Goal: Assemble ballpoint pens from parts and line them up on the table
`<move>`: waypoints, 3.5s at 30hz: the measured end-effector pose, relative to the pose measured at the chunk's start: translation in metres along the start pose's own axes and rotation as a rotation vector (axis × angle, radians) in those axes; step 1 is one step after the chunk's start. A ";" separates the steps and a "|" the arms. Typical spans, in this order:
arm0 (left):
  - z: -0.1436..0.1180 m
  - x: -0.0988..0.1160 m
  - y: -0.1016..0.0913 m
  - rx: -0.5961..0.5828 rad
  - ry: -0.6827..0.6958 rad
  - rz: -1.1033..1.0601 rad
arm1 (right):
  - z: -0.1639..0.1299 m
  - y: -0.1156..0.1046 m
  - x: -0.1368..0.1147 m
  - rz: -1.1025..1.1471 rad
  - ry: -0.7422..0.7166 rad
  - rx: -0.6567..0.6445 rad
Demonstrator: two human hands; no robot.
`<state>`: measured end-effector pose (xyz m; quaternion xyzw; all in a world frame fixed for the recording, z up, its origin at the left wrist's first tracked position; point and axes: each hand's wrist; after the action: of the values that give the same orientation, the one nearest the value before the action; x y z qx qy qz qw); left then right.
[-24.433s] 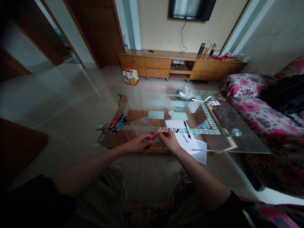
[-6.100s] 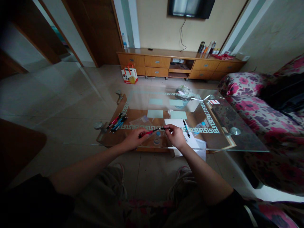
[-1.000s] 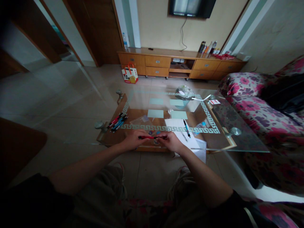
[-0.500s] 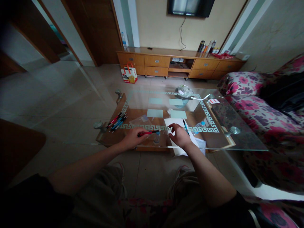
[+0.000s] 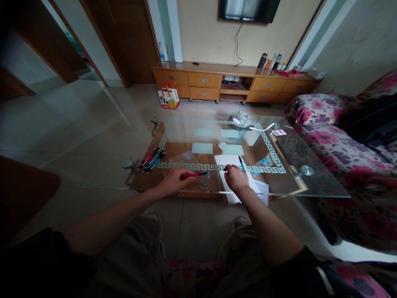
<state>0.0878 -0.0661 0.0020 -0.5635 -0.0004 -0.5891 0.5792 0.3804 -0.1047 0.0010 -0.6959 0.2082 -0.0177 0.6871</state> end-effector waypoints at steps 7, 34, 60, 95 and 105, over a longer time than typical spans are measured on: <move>0.001 0.003 -0.002 -0.002 -0.004 -0.017 | 0.001 -0.001 -0.001 0.118 0.007 0.036; 0.003 0.008 -0.003 0.006 -0.009 -0.027 | -0.002 0.005 -0.024 0.887 -0.061 -0.276; 0.002 0.004 -0.001 -0.007 0.018 -0.064 | -0.010 -0.003 -0.033 0.860 -0.094 -0.375; 0.002 0.006 -0.003 -0.037 0.064 -0.060 | -0.015 -0.001 -0.033 0.669 -0.124 -0.429; 0.001 0.005 -0.002 -0.037 0.059 -0.066 | -0.021 -0.006 -0.037 0.648 -0.191 -0.394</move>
<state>0.0890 -0.0677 0.0066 -0.5562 0.0091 -0.6241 0.5487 0.3414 -0.1133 0.0180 -0.7113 0.3517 0.3055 0.5264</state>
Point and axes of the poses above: each hand's wrist, its own z-axis towards the middle knuckle, its own y-axis out of the palm, x = y × z, and after that the axes turned 14 degrees about y, right-handed
